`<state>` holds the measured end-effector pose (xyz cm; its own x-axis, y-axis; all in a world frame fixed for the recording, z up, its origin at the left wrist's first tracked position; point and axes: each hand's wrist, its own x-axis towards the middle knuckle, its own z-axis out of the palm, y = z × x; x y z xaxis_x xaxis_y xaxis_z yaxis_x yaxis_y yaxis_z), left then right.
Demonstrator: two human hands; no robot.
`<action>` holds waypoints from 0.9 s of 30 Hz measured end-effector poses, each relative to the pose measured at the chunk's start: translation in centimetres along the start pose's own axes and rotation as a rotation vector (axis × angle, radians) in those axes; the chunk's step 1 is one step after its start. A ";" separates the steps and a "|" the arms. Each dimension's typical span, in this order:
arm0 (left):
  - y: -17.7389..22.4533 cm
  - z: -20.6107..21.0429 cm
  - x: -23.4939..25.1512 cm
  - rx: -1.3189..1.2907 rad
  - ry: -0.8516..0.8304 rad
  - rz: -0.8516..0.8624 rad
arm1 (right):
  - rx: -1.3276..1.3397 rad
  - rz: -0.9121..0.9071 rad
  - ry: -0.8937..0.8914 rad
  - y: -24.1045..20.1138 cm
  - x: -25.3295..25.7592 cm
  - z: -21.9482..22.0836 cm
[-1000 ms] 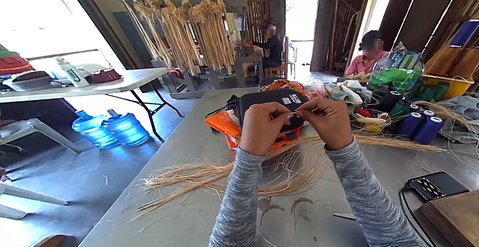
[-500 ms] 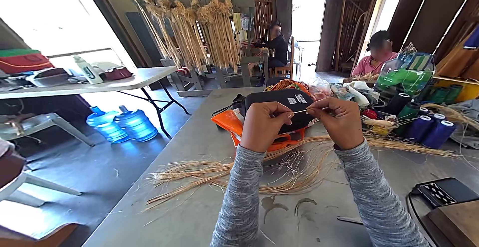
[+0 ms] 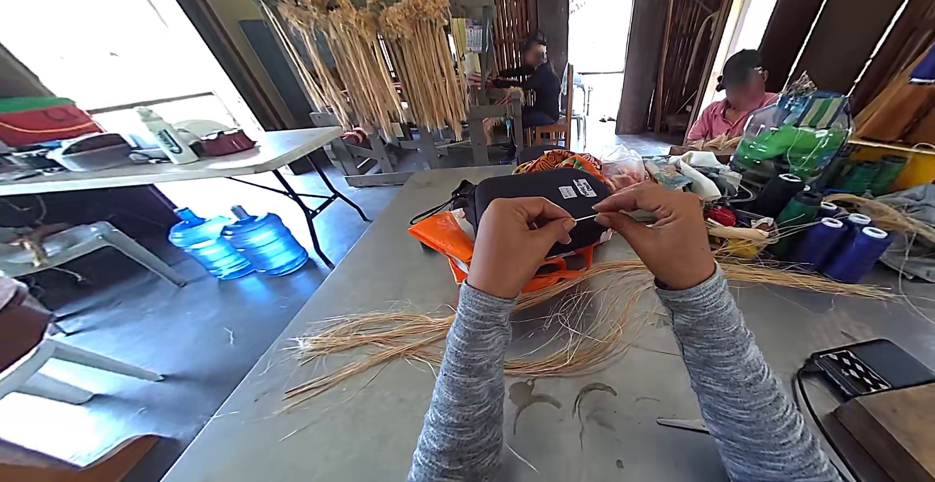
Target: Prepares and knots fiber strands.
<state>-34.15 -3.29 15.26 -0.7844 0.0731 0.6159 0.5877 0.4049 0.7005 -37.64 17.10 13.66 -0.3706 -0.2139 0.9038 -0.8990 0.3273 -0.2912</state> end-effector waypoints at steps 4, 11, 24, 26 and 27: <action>-0.1 0.2 0.0 -0.026 -0.015 0.007 | -0.018 -0.006 0.009 0.2 0.0 0.0; -0.6 -0.4 0.2 -0.092 -0.003 0.037 | 0.028 0.035 0.123 0.6 0.3 -1.0; -0.6 1.2 -0.6 -0.297 -0.110 0.072 | 0.635 0.572 0.094 -0.7 0.1 -0.2; -0.5 1.4 -0.7 -0.293 -0.104 0.072 | 0.632 0.601 0.065 -0.9 0.1 0.0; -0.5 1.5 -0.7 -0.290 -0.097 0.069 | 0.623 0.611 0.048 -1.1 0.1 0.1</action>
<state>-34.19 -2.17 13.99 -0.7475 0.1839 0.6383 0.6616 0.1196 0.7402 -36.74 16.68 14.05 -0.8319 -0.1219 0.5414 -0.5150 -0.1936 -0.8350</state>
